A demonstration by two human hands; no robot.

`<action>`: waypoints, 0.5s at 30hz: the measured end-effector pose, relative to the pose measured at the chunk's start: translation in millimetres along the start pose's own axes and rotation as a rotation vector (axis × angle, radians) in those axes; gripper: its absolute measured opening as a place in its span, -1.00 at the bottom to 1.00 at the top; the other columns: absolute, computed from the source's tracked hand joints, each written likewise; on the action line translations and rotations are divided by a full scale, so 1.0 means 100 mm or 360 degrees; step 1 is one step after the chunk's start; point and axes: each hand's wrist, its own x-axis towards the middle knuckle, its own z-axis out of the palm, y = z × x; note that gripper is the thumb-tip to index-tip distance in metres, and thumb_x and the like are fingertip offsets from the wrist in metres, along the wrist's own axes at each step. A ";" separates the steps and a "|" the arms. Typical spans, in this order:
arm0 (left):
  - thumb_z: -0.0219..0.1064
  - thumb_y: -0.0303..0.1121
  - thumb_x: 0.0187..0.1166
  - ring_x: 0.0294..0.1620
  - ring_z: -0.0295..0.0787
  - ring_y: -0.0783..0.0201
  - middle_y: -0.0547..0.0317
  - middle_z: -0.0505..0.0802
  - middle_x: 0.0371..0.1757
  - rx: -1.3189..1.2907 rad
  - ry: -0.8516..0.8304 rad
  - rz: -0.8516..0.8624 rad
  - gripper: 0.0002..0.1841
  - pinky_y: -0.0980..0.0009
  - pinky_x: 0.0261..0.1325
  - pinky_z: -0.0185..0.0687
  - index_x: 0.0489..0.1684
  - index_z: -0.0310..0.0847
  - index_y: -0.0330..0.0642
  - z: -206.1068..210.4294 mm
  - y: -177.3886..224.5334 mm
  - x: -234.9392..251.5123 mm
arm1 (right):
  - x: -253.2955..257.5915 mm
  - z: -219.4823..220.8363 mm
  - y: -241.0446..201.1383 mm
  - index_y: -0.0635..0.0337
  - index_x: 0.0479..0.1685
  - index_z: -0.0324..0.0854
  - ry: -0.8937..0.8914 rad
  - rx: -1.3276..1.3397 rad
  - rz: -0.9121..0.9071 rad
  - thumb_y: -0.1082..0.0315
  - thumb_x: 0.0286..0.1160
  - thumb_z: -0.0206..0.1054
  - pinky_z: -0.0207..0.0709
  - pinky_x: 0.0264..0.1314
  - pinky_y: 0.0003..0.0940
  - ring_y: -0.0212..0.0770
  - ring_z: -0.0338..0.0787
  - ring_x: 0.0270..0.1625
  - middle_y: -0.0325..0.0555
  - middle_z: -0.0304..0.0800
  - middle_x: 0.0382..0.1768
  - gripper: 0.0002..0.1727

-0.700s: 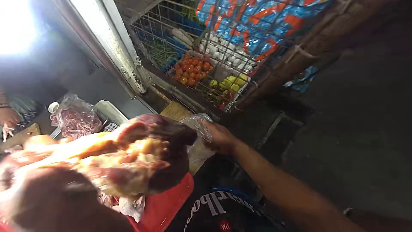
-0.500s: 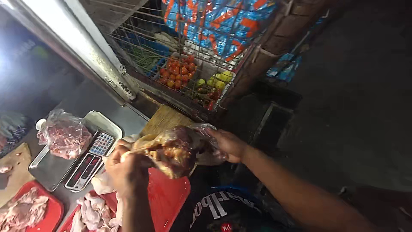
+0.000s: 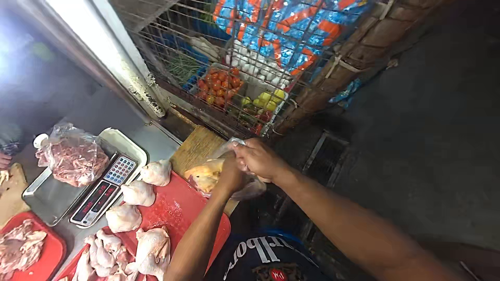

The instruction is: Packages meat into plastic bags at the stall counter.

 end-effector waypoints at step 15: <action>0.71 -0.05 0.15 0.13 0.83 0.02 -0.10 0.84 0.09 -0.0277 0.0294 -0.1150 -0.18 -0.07 0.29 0.72 0.39 0.49 -0.29 -0.20 -0.94 -0.85 | -0.11 -0.17 0.20 0.02 0.52 0.62 0.0111 -0.0082 -0.0261 0.14 0.87 -0.05 0.31 -0.61 -0.47 -0.39 0.37 -0.64 -0.31 0.52 -0.52 -0.54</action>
